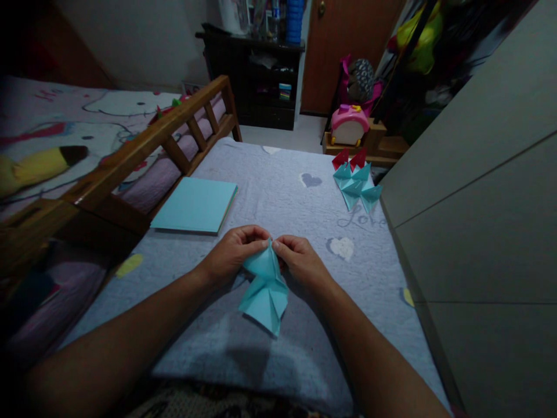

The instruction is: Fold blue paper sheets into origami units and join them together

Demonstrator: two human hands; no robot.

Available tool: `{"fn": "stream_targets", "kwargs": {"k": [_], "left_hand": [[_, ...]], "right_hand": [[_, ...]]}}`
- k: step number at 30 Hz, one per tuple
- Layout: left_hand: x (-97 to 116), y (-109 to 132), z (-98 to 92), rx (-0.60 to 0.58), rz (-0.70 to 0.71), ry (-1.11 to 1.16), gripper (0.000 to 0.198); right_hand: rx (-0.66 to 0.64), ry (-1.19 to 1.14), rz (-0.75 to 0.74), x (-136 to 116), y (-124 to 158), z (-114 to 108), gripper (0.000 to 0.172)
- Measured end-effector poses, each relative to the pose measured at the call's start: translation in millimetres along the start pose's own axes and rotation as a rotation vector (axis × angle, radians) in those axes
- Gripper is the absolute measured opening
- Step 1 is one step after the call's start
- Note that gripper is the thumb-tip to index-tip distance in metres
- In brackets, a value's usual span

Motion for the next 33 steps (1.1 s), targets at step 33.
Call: {"fn": "stream_targets", "kwargs": {"k": [33], "left_hand": [[2.6, -4.0, -1.3, 0.005, 0.017, -0.066, 0.028]], "right_hand": [[0.016, 0.112, -0.046, 0.5, -1.1, -1.7, 0.041]]}}
Point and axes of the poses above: each hand's wrist, its own y-axis away from the middle knuckle, its own z-axis out of the palm, x = y × z, the point moved 10 cm from there along -y, towards the middle knuckle, and after that the axes turned 3 degrees about -z, right-handed, at the moved point
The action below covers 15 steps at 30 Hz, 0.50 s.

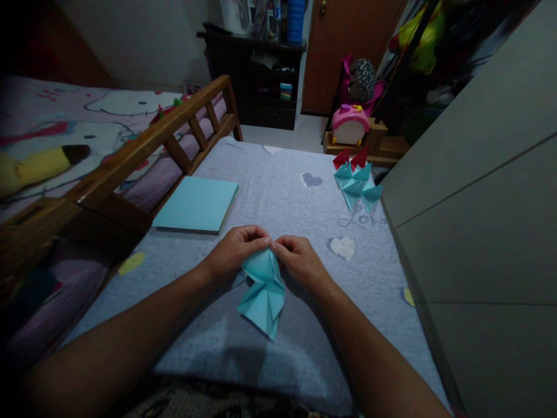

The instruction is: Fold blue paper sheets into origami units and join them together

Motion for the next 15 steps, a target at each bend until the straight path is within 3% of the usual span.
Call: {"fn": "stream_targets", "kwargs": {"k": [15], "left_hand": [[1.2, -1.0, -6.2, 0.04, 0.005, -0.027, 0.028]], "right_hand": [[-0.086, 0.033, -0.001, -4.6, 3.1, 5.2, 0.035]]}}
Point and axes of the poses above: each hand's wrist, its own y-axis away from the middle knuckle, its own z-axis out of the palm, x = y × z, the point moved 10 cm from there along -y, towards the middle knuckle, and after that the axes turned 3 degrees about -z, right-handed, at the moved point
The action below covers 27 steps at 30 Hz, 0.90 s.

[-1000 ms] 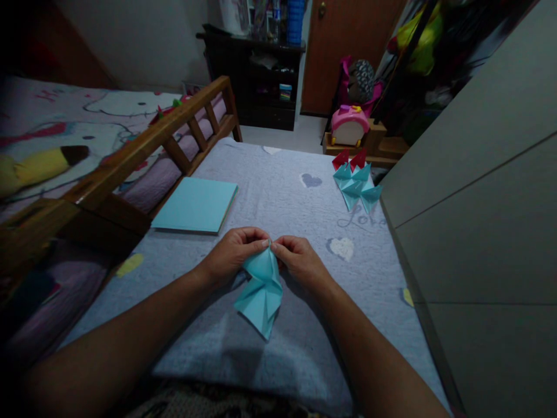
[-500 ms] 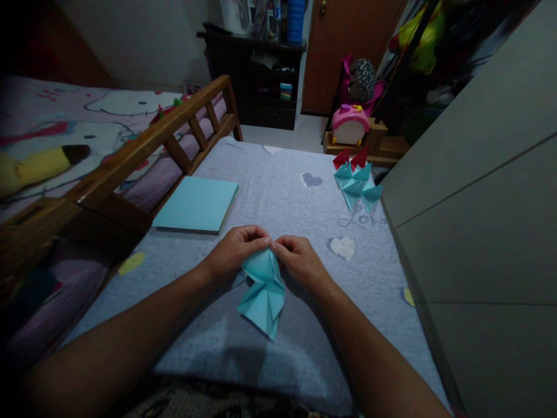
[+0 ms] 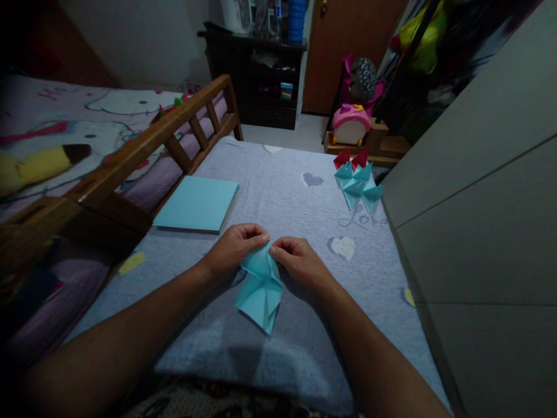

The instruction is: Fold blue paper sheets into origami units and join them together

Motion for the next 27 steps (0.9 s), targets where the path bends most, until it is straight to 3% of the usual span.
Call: {"fn": "stream_targets", "kwargs": {"k": [27], "left_hand": [[-9.3, 0.3, 2.5, -0.041, -0.098, 0.132, 0.032]], "right_hand": [[-0.023, -0.041, 0.053, 4.4, -0.1, 0.3, 0.043]]}}
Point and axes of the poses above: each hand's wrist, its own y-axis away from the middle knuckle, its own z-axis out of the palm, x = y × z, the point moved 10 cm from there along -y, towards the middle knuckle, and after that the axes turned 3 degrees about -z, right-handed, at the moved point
